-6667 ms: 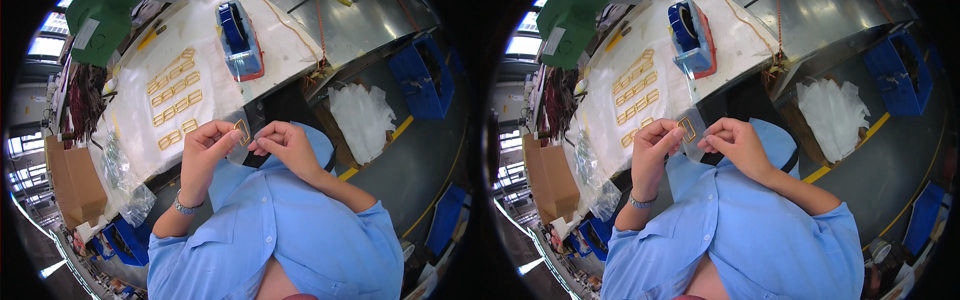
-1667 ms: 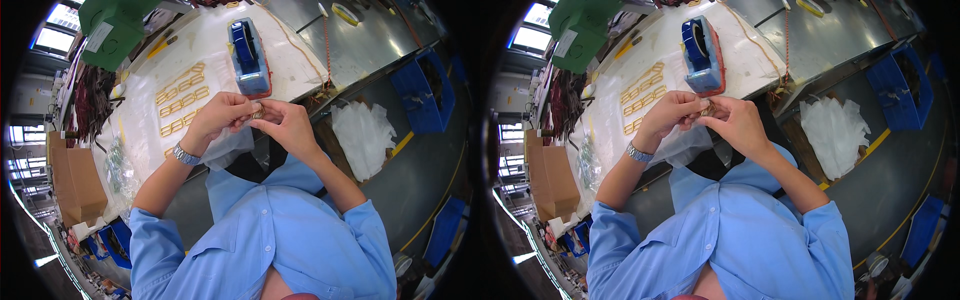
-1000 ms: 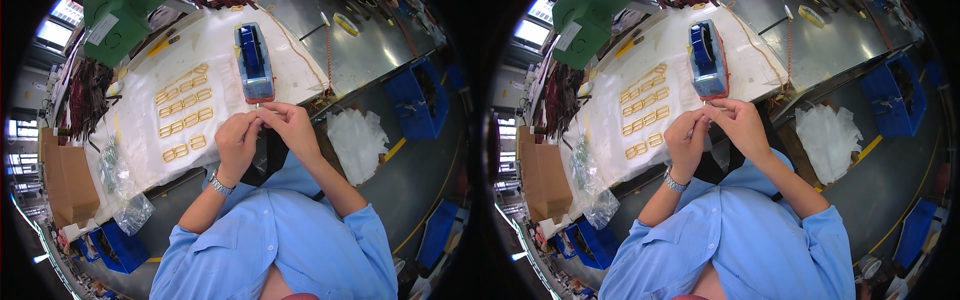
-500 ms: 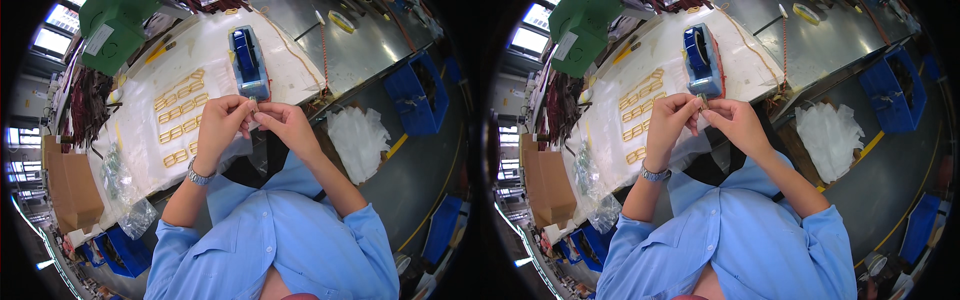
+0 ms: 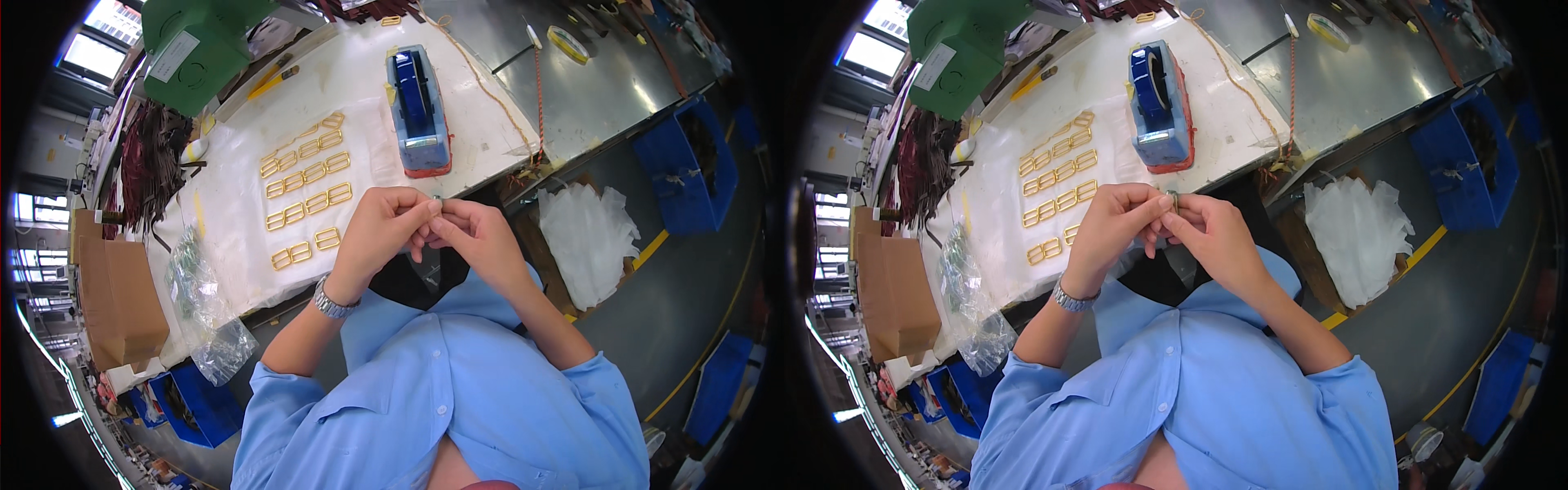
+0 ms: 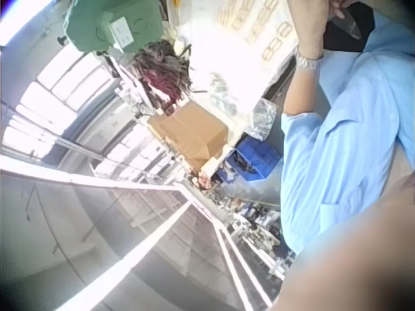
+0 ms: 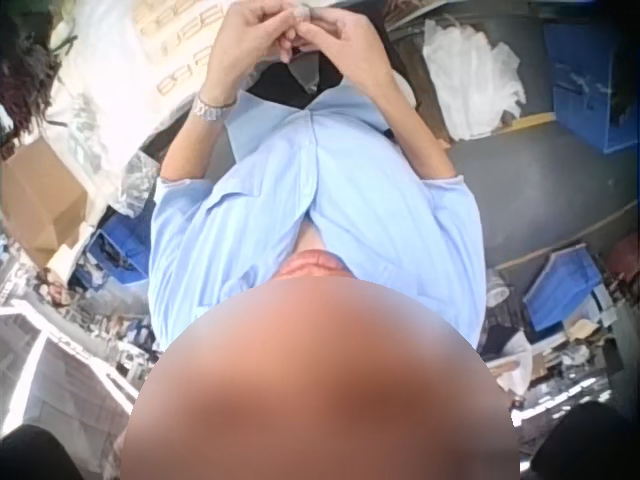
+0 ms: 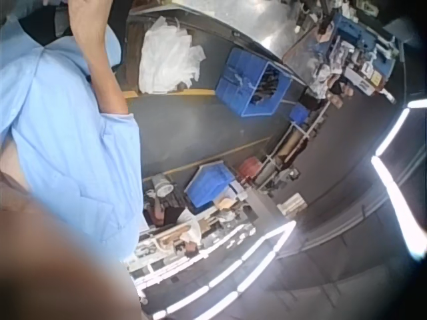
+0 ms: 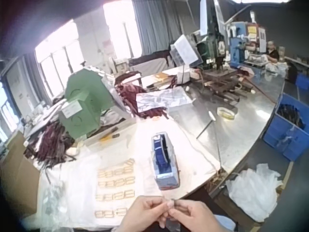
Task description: Applying protective blue tape to gold-colored metal buckles at a workbench.
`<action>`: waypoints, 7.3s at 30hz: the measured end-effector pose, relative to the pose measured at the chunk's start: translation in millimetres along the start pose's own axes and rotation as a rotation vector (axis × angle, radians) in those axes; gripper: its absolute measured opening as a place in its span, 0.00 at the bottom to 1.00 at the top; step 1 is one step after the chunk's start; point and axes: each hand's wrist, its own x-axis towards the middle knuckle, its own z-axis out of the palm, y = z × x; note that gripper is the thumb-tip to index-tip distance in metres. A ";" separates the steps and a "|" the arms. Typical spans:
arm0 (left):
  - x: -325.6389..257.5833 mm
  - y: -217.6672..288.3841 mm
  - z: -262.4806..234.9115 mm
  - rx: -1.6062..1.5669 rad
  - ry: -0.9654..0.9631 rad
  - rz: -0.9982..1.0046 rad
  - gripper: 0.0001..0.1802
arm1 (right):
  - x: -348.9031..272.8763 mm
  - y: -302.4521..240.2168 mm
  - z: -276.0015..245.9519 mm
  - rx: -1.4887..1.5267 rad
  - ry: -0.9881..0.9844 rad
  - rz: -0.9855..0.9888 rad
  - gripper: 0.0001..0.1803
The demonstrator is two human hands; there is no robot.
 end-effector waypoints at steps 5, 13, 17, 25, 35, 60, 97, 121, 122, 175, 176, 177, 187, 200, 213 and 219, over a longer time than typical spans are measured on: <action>-43.0 13.8 13.6 0.397 0.183 0.110 0.08 | -24.1 -26.4 2.6 -0.646 0.073 -0.319 0.16; -64.8 -14.7 21.1 0.473 0.428 0.506 0.07 | -22.7 -16.5 22.4 -1.052 -0.062 -0.616 0.21; -71.4 -22.3 15.3 0.665 0.533 0.616 0.08 | -22.7 -14.2 33.6 -1.016 -0.045 -0.626 0.26; -12.8 -2.3 -58.1 0.267 0.744 0.487 0.07 | 12.0 -6.8 51.0 -1.013 0.098 -0.806 0.35; 33.4 -35.8 -55.4 1.175 0.862 0.647 0.07 | -1.8 36.3 28.5 -1.330 -0.136 -0.753 0.24; -13.7 -15.5 -105.2 1.552 0.281 0.571 0.09 | 86.8 -43.5 -25.6 -0.646 0.294 -0.451 0.26; 3.8 62.8 -32.0 -0.054 0.085 0.348 0.10 | -37.6 35.3 11.1 0.018 0.097 -0.065 0.08; -62.6 -14.6 19.6 -0.008 0.121 0.023 0.08 | -60.7 32.0 18.1 0.039 0.082 -0.054 0.18; -60.8 -17.0 18.8 -0.010 0.115 0.025 0.08 | -61.2 32.1 18.2 0.040 0.083 -0.054 0.18; -32.2 -34.3 -8.5 -0.221 -0.001 -0.349 0.15 | -42.2 9.1 1.2 -0.607 0.092 -0.135 0.25; -30.7 -31.1 -8.6 -0.246 -0.017 -0.389 0.15 | -38.3 13.2 -0.2 -0.606 0.092 -0.137 0.25; -29.0 -28.6 -9.3 -0.271 -0.034 -0.428 0.16 | -33.4 19.9 -1.4 -0.490 0.085 -0.243 0.29; -12.6 -19.3 -13.4 -0.335 -0.088 -0.587 0.15 | -28.3 26.5 8.6 -0.235 0.080 -0.185 0.36; -12.4 -20.3 -13.4 -0.385 -0.051 -0.587 0.16 | -21.3 25.1 11.8 -0.199 0.095 -0.217 0.36; -52.9 -38.3 8.6 0.295 0.177 0.164 0.10 | -18.4 26.3 13.6 0.191 0.075 -0.114 0.25; -42.8 -50.9 32.9 0.640 0.440 0.745 0.11 | -21.2 22.0 17.4 0.219 0.094 -0.076 0.22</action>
